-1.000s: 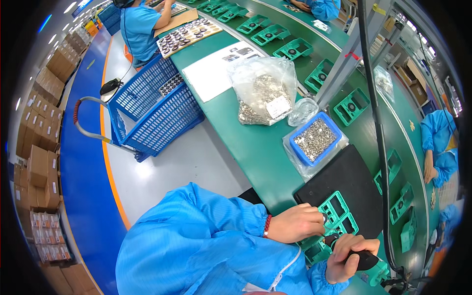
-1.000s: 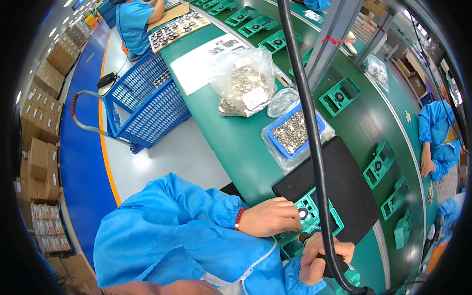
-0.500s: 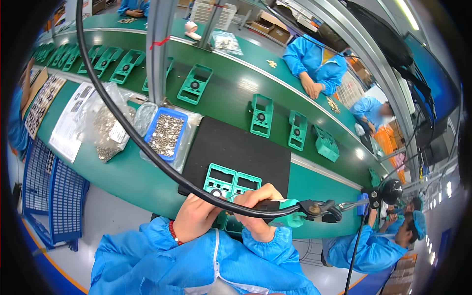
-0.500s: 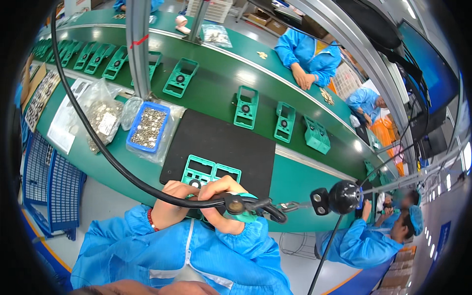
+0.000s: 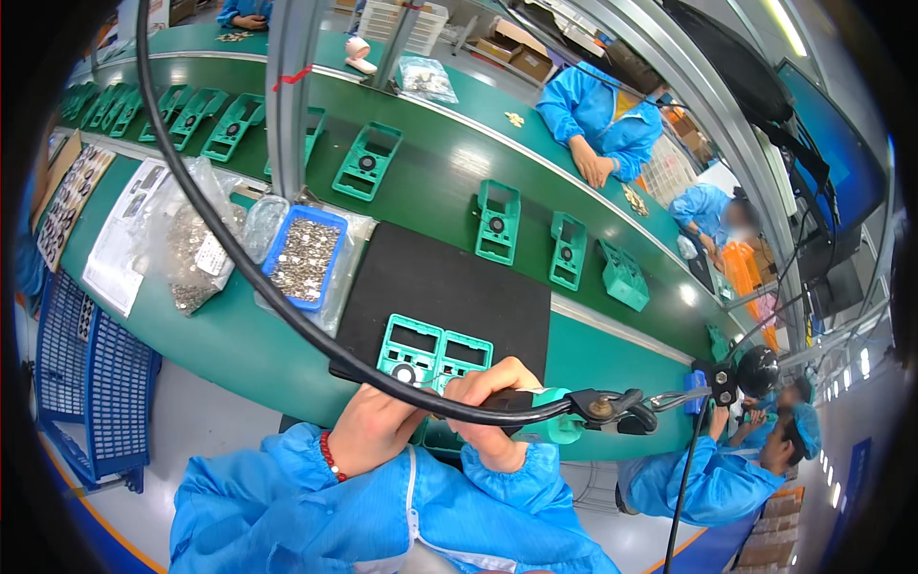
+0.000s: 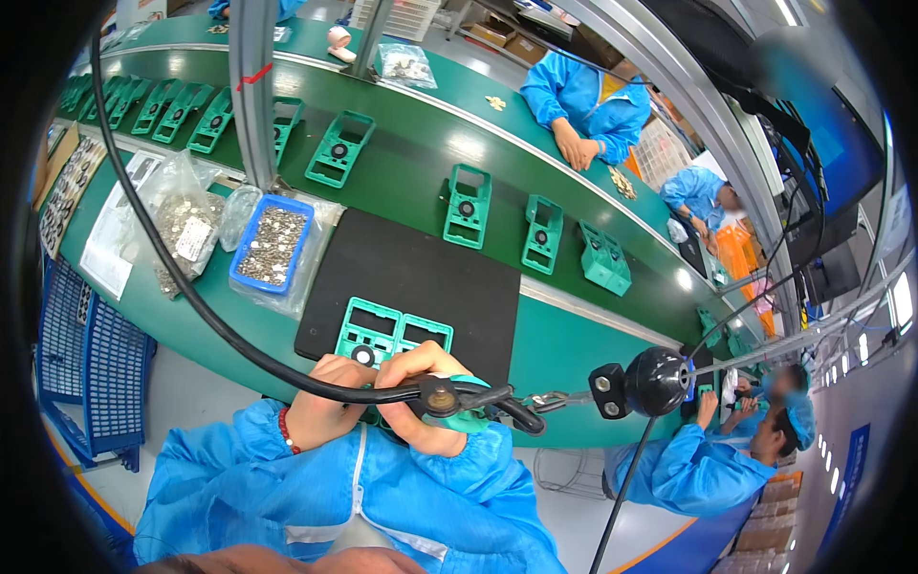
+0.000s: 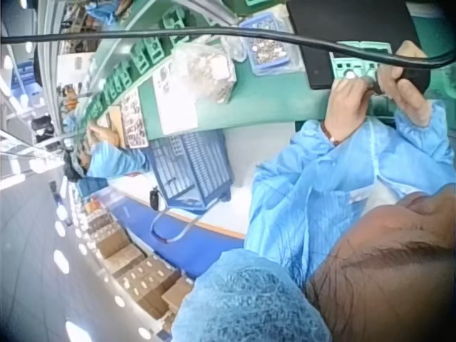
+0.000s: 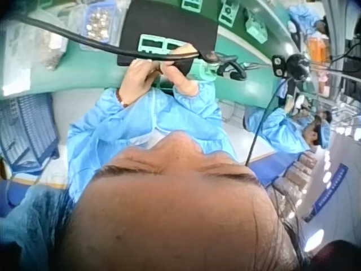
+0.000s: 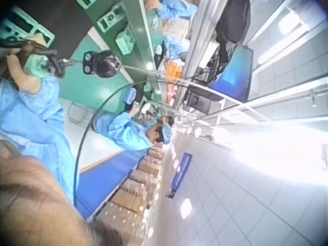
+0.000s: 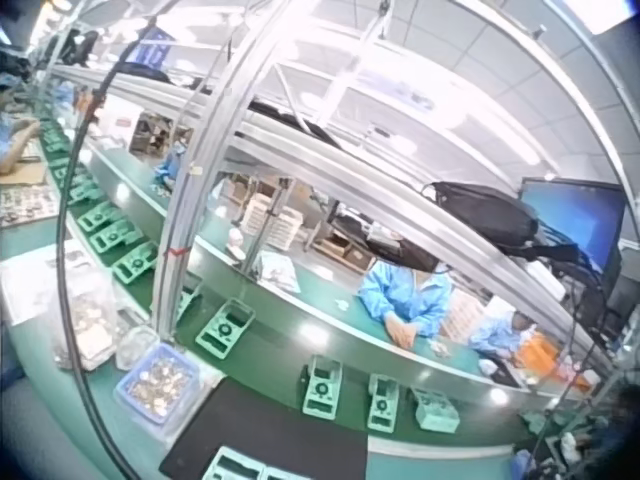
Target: Assembling components into green electronic device housings using an electric screwdriver on an assembly line.
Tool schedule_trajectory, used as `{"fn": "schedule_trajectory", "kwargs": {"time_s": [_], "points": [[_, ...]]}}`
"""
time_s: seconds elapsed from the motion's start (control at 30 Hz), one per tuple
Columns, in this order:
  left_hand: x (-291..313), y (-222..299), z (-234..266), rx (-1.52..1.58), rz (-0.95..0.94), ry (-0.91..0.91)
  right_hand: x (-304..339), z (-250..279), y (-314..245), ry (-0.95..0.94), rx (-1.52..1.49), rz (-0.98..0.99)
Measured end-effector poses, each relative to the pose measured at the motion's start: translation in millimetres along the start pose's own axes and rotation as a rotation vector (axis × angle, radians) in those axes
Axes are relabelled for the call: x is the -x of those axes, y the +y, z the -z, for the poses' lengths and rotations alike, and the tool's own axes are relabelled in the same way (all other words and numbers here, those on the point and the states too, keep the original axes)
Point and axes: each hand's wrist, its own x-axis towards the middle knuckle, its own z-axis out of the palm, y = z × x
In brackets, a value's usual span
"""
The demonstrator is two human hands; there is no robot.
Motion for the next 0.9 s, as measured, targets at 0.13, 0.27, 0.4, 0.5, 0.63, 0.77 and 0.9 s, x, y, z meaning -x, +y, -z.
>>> {"fn": "schedule_trajectory", "kwargs": {"time_s": [0.13, 0.27, 0.4, 0.5, 0.63, 0.77, 0.9], "points": [[1, 1, 3, -0.008, 0.041, 0.011, 0, 0, 1, 0.004, 0.064, -0.020], [2, 0, -3, 0.000, 0.038, 0.061, -2, -1, -2, -0.006, 0.030, -0.030], [1, 0, -3, -0.006, -0.032, 0.050, -3, -10, -5, 0.035, 0.013, 0.045], [1, -1, -5, -0.009, -0.049, 0.045, -8, -15, -1, 0.098, 0.117, 0.107], [7, -4, -7, -0.002, -0.055, 0.067, -1, -7, 1, 0.014, -0.063, 0.041], [9, -4, -7, 0.025, -0.033, 0.083, -10, 3, 6, -0.141, -0.010, 0.118], [6, -4, -4, 0.045, -0.016, 0.100, -17, -6, 3, -0.092, 0.099, 0.139]]}}
